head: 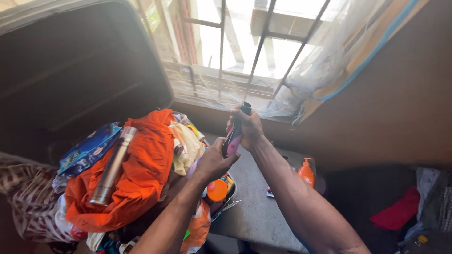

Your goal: Organize personal care items and clothing from a suitcase onto a nearby surface.

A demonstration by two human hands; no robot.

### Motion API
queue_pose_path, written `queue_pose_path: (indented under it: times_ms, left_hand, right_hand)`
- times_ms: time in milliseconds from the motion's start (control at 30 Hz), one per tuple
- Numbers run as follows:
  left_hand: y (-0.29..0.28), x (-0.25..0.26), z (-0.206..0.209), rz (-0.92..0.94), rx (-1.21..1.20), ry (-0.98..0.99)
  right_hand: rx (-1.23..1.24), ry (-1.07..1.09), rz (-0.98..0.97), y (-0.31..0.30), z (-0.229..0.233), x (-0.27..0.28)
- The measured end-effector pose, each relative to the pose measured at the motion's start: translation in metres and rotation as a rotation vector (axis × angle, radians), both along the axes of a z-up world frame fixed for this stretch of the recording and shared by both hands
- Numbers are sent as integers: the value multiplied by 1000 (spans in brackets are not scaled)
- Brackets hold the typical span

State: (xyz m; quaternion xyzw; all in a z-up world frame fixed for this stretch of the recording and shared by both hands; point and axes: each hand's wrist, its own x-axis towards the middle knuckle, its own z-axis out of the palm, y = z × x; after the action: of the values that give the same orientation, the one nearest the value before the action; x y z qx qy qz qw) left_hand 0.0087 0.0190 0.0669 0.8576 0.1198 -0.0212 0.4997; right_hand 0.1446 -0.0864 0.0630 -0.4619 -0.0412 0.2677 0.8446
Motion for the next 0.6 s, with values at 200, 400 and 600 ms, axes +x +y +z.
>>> queue_pose_path:
  times_ms: [200,400,600]
  left_hand:
    - [-32,22,-1,-50,-195,167]
    - [-53,41,-43,-76,-6,-35]
    - [-76,54,-49,32,144,31]
  right_hand:
    - [36,0,60,-38,-33,12]
    - [48,14,104,-69,-48,25]
    - [-65,-25,36,-89,-77,44]
